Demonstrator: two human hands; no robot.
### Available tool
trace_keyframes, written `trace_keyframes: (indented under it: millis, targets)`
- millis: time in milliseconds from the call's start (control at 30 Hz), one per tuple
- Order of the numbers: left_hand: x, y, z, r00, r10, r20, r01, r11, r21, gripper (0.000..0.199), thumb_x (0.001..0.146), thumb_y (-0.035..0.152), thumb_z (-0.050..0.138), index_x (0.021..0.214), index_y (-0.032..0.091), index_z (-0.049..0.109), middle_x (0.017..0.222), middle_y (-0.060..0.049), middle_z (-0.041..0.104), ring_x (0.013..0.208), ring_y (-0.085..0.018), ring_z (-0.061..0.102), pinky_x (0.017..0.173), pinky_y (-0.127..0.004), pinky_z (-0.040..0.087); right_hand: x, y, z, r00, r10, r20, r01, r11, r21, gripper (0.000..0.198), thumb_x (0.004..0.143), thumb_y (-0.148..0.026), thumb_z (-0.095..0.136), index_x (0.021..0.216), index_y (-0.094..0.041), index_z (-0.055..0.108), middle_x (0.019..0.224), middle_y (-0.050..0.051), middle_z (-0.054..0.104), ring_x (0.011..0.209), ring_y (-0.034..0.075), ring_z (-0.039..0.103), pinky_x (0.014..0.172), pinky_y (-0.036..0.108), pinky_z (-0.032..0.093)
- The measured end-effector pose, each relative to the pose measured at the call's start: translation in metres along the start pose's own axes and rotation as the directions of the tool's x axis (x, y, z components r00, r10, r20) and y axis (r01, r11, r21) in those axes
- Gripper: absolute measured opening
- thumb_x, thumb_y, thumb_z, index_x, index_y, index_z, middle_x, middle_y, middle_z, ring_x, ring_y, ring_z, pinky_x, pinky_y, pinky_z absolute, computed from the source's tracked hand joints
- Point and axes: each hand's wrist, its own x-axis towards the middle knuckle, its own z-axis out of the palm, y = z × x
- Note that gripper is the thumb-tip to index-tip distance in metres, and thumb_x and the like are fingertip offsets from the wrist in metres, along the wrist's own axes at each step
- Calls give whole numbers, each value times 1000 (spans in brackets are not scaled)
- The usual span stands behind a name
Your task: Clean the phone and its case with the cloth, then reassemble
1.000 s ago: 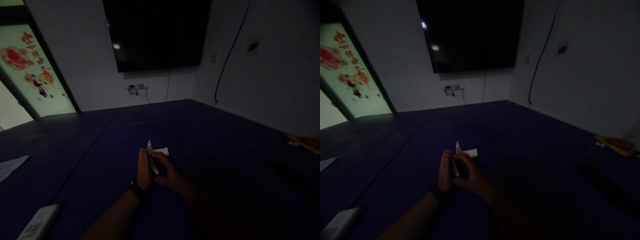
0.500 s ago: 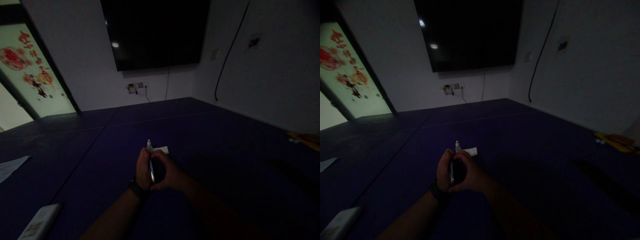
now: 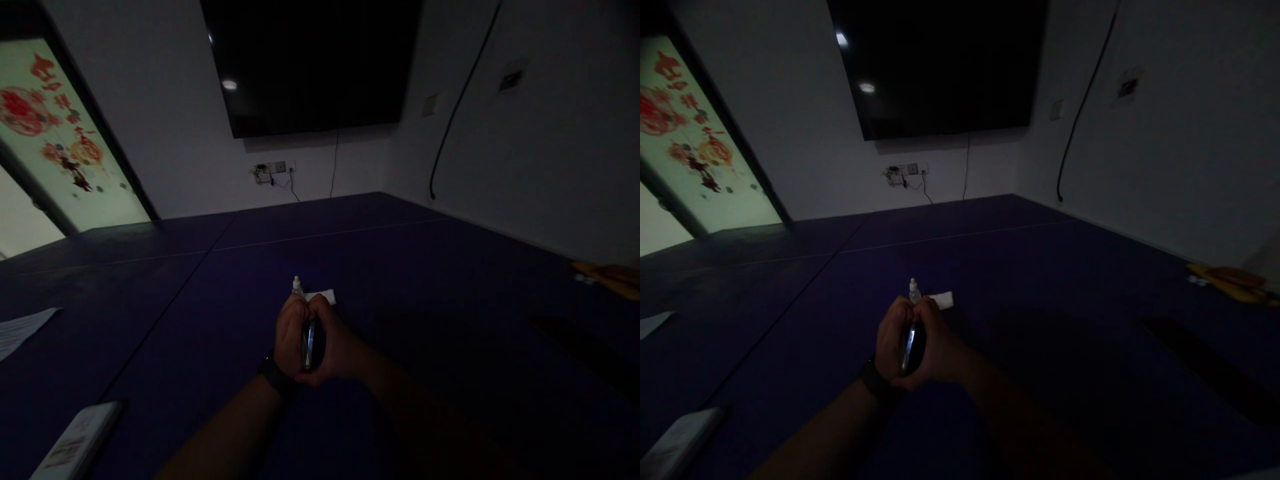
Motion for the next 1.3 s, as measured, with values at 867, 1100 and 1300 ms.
trace_keyframes:
  millis: [867,1100,1300]
  targets:
    - [2,22,2,994,108,31,-110,991,72,54,93,56,50,52,22,46,61,-3,48,57,-17,41,58,-33,37,-14,-7,25,967,-110,-228,110,994,-14,76,41,-31,90,97,-28,38,97,0,44,83,19,46,67,31,44]
    - [4,24,2,993,104,55,-107,992,60,52,91,50,52,49,21,45,60,-3,48,57,-16,41,59,-34,37,-17,3,34,952,-111,-286,97,993,-65,77,40,-34,89,97,-28,38,95,0,43,83,21,46,68,33,45]
    - [1,18,2,998,56,13,-57,998,35,46,91,50,49,55,22,44,63,-3,46,61,-17,42,61,-34,39,-15,-4,32,940,-104,-325,82,993,-80,81,35,-36,94,95,-27,40,93,0,46,80,20,48,65,34,45]
